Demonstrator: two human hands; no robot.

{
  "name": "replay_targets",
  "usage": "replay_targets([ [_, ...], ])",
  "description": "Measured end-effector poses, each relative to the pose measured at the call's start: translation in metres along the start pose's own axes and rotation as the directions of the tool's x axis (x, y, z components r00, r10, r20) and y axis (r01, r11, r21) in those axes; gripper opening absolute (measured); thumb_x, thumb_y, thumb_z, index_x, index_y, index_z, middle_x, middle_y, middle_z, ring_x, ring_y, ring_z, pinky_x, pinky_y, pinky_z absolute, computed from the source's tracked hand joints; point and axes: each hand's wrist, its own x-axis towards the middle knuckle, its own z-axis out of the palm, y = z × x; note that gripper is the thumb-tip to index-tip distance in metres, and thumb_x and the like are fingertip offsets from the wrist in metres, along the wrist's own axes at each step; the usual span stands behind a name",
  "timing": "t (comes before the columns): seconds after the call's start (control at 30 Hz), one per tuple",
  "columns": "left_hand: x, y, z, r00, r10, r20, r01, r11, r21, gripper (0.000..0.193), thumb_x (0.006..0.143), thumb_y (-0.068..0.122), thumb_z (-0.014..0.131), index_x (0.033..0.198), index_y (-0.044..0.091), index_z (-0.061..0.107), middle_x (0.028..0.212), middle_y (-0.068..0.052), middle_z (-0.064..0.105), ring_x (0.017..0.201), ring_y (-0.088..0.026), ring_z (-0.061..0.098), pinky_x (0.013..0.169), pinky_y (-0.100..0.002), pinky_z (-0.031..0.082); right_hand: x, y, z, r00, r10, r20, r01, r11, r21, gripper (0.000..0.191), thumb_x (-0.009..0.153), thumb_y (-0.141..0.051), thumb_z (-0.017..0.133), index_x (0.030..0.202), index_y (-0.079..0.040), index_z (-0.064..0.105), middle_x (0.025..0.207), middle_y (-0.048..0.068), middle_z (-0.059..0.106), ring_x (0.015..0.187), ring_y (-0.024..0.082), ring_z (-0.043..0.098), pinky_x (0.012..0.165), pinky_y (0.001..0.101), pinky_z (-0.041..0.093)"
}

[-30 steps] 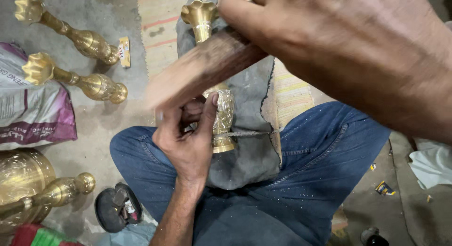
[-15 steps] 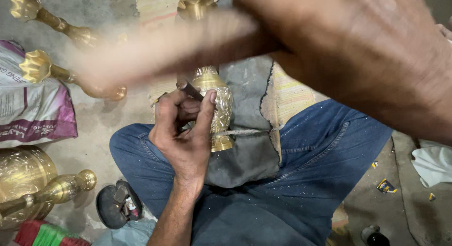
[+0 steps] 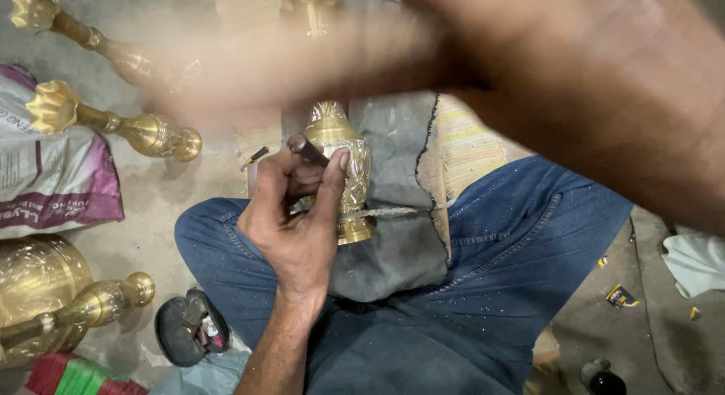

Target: The person sits cross-legged and uses a chisel and wooden mallet to engrave a decorative pattern into a brass lamp base. They repeatedly tap the chisel along the surface to create fine lines and details.

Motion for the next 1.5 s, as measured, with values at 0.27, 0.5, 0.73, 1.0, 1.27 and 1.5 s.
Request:
replay_targets([
  [0.27,0.000,0.006,0.002,0.999,-0.042,0.027,0.041,0.999,0.017,0.026,0.095,0.004,0.085,0.114,-0.002,0.068,0.086,-0.005,0.074,0.077,-0.009,0.072,0.067,-0.021,0.057,-0.017,0.009,0.027,0.990,0.095,-0.108,-0.068,0.970,0.233,0.014,0.094,-0.010,0.073,0.100,0.000,0.065,0.078,0.015,0.064,0.065,0.029,0.065,0.054,0.0390,0.049],
  [0.5,0.001,0.005,0.002,0.999,-0.023,0.036,0.023,1.000,0.002,0.026,0.098,0.002,0.084,0.115,-0.002,0.066,0.089,-0.005,0.075,0.079,-0.008,0.073,0.074,-0.023,0.059,-0.025,0.009,0.017,0.994,0.042,-0.096,-0.038,0.998,0.048,0.019,0.093,-0.009,0.079,0.105,-0.002,0.066,0.084,0.010,0.065,0.074,0.023,0.068,0.065,0.0348,0.052],
  [0.73,0.000,0.003,0.000,0.996,0.064,0.068,-0.070,0.994,0.082,0.027,0.093,0.004,0.084,0.116,0.002,0.069,0.090,-0.005,0.074,0.078,-0.009,0.071,0.066,-0.026,0.058,-0.058,0.023,0.050,0.998,0.055,-0.027,-0.056,0.998,-0.020,0.015,0.089,-0.009,0.077,0.100,-0.006,0.067,0.083,0.008,0.065,0.077,0.022,0.068,0.065,0.0344,0.053],
  [1.0,-0.001,0.002,0.001,0.998,0.008,0.064,-0.015,0.995,0.103,0.024,0.093,0.006,0.086,0.112,0.003,0.071,0.088,-0.005,0.074,0.077,-0.010,0.072,0.064,-0.027,0.058,-0.049,0.016,0.031,0.996,0.076,-0.044,-0.081,0.988,-0.129,0.013,0.095,-0.012,0.077,0.105,-0.010,0.068,0.091,0.007,0.064,0.084,0.021,0.068,0.072,0.0338,0.051],
  [1.27,0.000,0.007,0.004,0.993,0.083,0.082,-0.087,0.996,0.038,0.025,0.095,0.003,0.083,0.115,0.001,0.067,0.096,-0.008,0.074,0.085,-0.011,0.074,0.072,-0.026,0.060,-0.048,0.012,0.026,0.985,0.158,-0.075,-0.151,0.984,0.091,0.021,0.094,-0.010,0.080,0.106,-0.006,0.064,0.095,0.013,0.064,0.087,0.030,0.068,0.073,0.0398,0.052],
  [1.5,0.000,-0.005,0.008,0.985,-0.140,-0.096,0.117,0.970,-0.215,0.018,0.100,0.001,0.079,0.106,0.000,0.062,0.096,-0.007,0.072,0.081,-0.012,0.071,0.073,-0.026,0.059,-0.070,0.009,0.078,0.949,0.305,-0.073,-0.281,0.930,0.236,0.032,0.087,-0.014,0.084,0.106,-0.004,0.061,0.095,0.015,0.070,0.086,0.034,0.072,0.072,0.0445,0.055],
])
